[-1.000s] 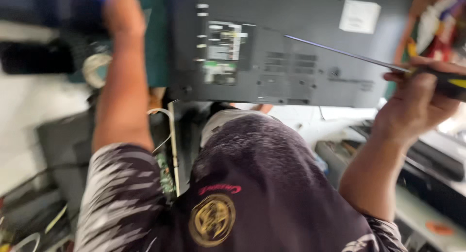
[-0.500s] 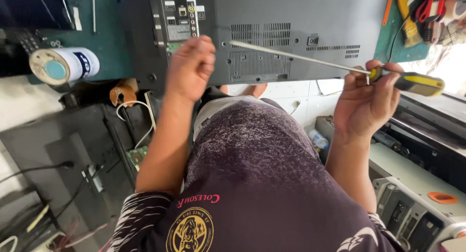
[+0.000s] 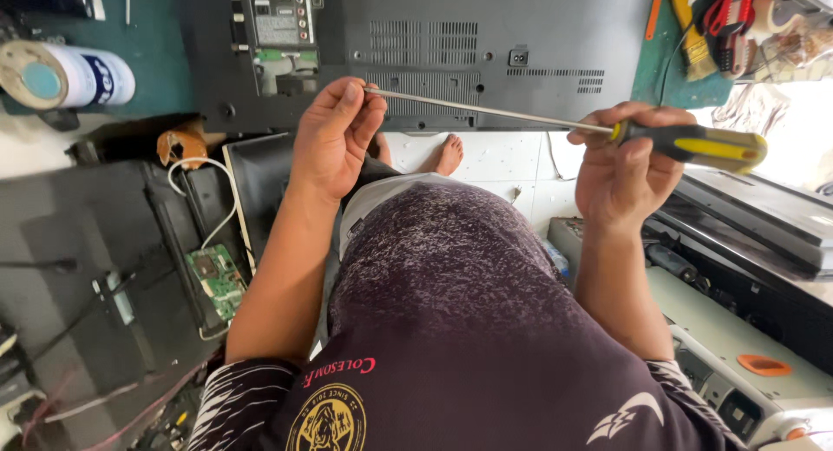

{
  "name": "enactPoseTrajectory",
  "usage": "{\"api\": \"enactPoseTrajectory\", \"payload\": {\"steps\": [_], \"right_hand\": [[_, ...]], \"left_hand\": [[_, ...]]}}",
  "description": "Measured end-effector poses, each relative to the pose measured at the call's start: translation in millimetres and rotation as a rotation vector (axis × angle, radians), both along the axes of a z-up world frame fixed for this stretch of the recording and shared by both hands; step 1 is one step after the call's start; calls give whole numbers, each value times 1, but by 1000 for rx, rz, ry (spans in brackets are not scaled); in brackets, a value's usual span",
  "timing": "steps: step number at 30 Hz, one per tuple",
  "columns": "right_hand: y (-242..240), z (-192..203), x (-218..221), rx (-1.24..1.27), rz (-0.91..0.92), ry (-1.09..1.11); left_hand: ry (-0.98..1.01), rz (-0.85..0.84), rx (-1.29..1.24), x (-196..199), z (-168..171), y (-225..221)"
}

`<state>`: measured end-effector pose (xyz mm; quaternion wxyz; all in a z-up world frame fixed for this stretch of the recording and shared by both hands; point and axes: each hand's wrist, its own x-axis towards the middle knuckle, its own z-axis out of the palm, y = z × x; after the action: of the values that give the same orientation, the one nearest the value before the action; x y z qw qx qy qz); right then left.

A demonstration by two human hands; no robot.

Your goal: The person uses a screwdriver to remove screws from the back panel of a television. They systematically unscrew fasteners from various locations on the casing and place them on the workbench.

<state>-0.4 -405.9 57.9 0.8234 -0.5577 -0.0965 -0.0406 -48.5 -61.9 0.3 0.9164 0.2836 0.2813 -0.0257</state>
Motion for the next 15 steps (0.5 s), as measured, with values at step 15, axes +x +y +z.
{"api": "enactPoseTrajectory", "payload": {"steps": [15], "right_hand": [[91, 18, 27, -347, 276, -367]], "left_hand": [[328, 113, 107, -55, -70, -26]]}}
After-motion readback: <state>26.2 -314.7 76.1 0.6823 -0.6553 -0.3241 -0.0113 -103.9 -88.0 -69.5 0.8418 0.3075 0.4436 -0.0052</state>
